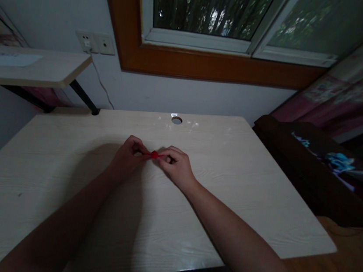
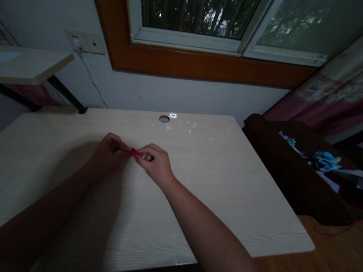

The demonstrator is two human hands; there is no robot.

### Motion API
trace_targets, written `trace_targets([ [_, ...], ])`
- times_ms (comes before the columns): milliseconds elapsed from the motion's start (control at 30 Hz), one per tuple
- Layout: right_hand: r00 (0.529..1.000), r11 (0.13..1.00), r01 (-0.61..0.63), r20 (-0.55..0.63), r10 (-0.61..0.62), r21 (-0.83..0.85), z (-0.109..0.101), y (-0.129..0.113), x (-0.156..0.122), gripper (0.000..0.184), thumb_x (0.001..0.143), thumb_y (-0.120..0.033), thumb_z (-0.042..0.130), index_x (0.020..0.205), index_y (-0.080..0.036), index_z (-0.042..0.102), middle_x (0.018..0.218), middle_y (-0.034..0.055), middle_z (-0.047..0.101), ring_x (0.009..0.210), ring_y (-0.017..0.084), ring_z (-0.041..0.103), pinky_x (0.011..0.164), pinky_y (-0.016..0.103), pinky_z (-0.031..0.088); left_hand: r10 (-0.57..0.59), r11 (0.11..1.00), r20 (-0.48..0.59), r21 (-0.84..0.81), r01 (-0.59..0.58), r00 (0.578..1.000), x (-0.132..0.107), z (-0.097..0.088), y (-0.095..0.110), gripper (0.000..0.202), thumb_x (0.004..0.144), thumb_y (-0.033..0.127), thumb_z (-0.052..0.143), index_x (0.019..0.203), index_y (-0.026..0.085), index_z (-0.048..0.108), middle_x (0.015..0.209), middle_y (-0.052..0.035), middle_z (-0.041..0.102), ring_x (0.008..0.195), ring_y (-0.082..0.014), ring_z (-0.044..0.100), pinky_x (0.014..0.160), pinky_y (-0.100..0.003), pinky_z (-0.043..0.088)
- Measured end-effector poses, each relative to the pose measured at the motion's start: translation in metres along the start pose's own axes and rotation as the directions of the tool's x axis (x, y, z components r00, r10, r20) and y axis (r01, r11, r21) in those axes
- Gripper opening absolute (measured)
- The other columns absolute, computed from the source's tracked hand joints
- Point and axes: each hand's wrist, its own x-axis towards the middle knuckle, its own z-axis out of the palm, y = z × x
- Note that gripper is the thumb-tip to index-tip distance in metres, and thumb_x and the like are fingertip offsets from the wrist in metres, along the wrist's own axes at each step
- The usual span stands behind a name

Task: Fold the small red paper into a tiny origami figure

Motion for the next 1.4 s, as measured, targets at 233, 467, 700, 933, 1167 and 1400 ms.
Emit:
trace_targets([
  [233, 1.000, 1.000, 0.021, -0.018, -0.021, -0.012, -0.001, -0.002, 0.000, 0.002, 0.083, -0.020, 0.073, 0.084, -0.021, 0.074, 0.068, -0.0020, 0.056, 0.057, 0.010, 0.049, 0.056, 0.023, 0.038, -0.002, 1.000, 0.012, -0.002, 0.002, 1.000, -0.001, 0.002, 0.004, 0.043, 0.065, 0.023, 0.085, 0.085, 0.019, 0.048, 0.074, 0.0032, 0.064, 0.070, -0.0114, 0.065, 0.068, -0.024, 0.054],
  [467, 0.999, 0.999, 0.038, -0.027, -0.039, -0.037, -0.001, -0.001, 0.000, 0.005, 0.084, -0.020, 0.071, 0.088, -0.021, 0.075, 0.074, -0.0002, 0.061, 0.059, 0.011, 0.050, 0.056, 0.023, 0.039, 0.041, 0.998, 0.026, 0.045, -0.042, 0.999, -0.003, 0.002, -0.001, 0.032, 0.072, 0.026, 0.082, 0.087, 0.018, 0.056, 0.081, 0.0006, 0.065, 0.075, -0.0122, 0.066, 0.073, -0.026, 0.055],
  [700, 0.999, 0.997, 0.037, -0.034, -0.039, -0.061, -0.003, 0.002, 0.001, 0.006, 0.087, -0.021, 0.070, 0.091, -0.021, 0.075, 0.078, 0.0007, 0.064, 0.062, 0.011, 0.052, 0.058, 0.023, 0.041, 0.042, 0.996, 0.108, 0.069, -0.049, 0.993, -0.006, 0.002, 0.006, 0.019, 0.083, 0.029, 0.072, 0.096, 0.019, 0.063, 0.094, -0.0039, 0.066, 0.086, -0.0147, 0.065, 0.079, -0.028, 0.054],
  [933, 0.999, 0.998, 0.051, 0.001, -0.051, -0.044, -0.003, 0.001, 0.001, 0.006, 0.088, -0.022, 0.071, 0.092, -0.021, 0.075, 0.080, 0.0011, 0.065, 0.064, 0.011, 0.054, 0.060, 0.023, 0.042, 0.029, 0.992, 0.198, 0.116, -0.053, 0.980, -0.006, 0.001, 0.014, 0.015, 0.091, 0.030, 0.060, 0.096, 0.018, 0.068, 0.087, -0.0054, 0.065, 0.079, -0.0151, 0.064, 0.075, -0.028, 0.053],
  [1167, 0.999, 0.994, 0.038, 0.037, -0.034, -0.100, -0.004, 0.004, 0.000, 0.009, 0.091, -0.026, 0.068, 0.097, -0.023, 0.074, 0.085, 0.0029, 0.066, 0.071, 0.013, 0.058, 0.066, 0.025, 0.045, 0.007, 0.994, 0.177, 0.108, -0.027, 0.984, -0.005, 0.002, 0.012, 0.016, 0.087, 0.032, 0.066, 0.094, 0.018, 0.068, 0.087, -0.0048, 0.067, 0.078, -0.0149, 0.066, 0.074, -0.027, 0.055],
  [1400, 0.998, 0.993, 0.047, 0.041, -0.043, -0.108, -0.003, 0.004, 0.000, 0.011, 0.092, -0.022, 0.065, 0.099, -0.022, 0.074, 0.089, 0.0034, 0.067, 0.074, 0.014, 0.059, 0.068, 0.025, 0.045, -0.013, 0.985, 0.140, 0.173, -0.012, 0.990, -0.003, 0.002, 0.007, 0.020, 0.081, 0.034, 0.073, 0.092, 0.018, 0.068, 0.089, -0.0044, 0.070, 0.080, -0.0156, 0.068, 0.075, -0.028, 0.057],
])
